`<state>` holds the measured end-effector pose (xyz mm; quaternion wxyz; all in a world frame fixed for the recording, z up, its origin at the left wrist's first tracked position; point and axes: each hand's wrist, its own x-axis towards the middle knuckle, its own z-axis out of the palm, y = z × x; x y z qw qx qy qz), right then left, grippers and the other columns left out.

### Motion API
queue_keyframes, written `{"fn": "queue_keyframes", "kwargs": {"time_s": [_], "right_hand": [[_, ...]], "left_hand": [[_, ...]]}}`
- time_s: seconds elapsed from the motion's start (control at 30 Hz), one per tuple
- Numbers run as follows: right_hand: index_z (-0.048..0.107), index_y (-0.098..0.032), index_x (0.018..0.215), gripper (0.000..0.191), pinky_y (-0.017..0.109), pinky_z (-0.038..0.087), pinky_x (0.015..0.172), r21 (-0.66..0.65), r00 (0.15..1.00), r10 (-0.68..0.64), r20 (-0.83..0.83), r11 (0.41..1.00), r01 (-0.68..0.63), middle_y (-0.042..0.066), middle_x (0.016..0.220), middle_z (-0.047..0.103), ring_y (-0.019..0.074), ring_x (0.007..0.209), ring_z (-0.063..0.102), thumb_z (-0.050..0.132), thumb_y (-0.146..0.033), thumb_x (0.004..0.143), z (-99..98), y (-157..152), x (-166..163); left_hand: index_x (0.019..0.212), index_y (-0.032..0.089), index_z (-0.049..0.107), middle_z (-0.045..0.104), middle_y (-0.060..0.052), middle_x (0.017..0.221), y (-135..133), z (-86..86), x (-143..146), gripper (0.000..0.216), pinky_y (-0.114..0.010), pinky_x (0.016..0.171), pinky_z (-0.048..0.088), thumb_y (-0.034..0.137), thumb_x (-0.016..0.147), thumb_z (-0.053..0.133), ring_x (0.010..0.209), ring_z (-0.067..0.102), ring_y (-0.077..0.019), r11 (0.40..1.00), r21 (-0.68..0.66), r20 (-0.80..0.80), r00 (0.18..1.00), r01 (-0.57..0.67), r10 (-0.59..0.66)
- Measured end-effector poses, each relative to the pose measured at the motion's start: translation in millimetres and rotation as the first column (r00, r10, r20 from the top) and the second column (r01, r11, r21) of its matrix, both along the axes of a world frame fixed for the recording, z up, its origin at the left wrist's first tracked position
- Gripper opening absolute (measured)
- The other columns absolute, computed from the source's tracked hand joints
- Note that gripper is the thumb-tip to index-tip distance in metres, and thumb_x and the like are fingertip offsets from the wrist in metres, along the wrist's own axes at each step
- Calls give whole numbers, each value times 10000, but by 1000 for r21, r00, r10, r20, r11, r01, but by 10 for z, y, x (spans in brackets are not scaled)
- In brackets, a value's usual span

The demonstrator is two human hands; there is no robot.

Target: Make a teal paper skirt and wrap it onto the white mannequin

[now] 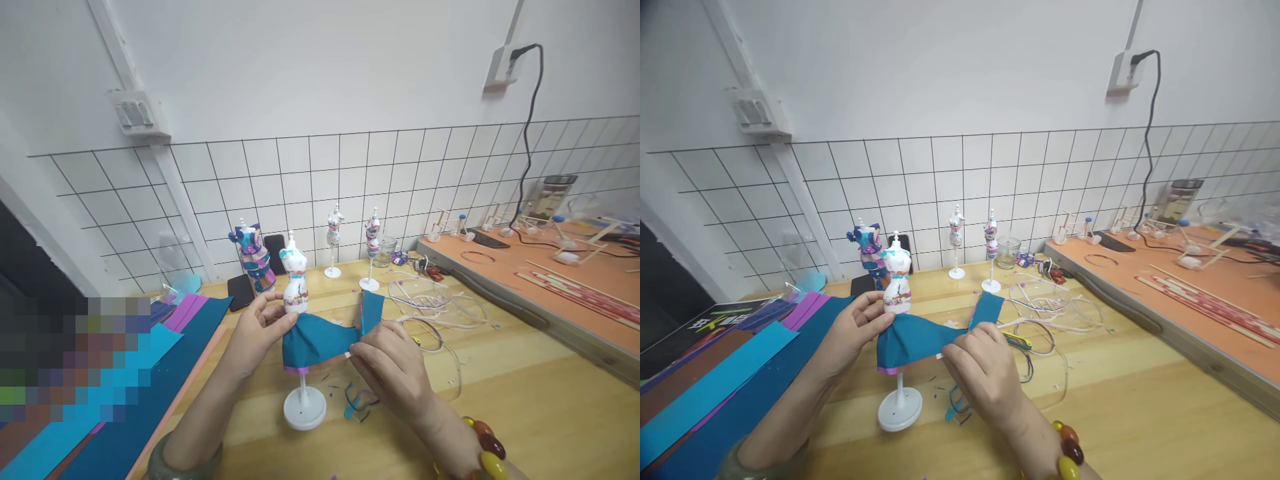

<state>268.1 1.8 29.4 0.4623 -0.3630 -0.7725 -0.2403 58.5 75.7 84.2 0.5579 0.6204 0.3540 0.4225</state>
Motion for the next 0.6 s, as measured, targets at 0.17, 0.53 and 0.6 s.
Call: {"fn": "queue_keyframes", "kwargs": {"time_s": [0.17,0.53,0.6], "right_hand": [[535,-186,921,231,295,360,550,-17,999,-11,-35,1000,11,37,676,582,148,588,474,498,-2,785,-45,14,6],[509,-204,972,136,328,414,700,-320,875,126,-468,899,-300,50,828,543,195,794,526,490,-193,838,41,-32,-77],[528,-215,947,100,325,406,779,-458,854,87,-513,814,-358,53,922,561,199,894,526,502,-237,853,60,-14,-85]], "left_hand": [[1023,195,498,702,-54,984,0,5,-28,346,-216,691,470,304,739,663,867,628,-153,1000,20,15,1000,-13,12],[1078,170,490,687,-88,1015,21,-109,-8,379,-298,828,448,235,746,661,979,605,-201,975,-12,70,973,223,-222],[1089,167,490,688,-85,984,-10,-164,40,398,-298,803,446,237,740,668,963,605,-206,955,-41,69,954,293,-290]]}}
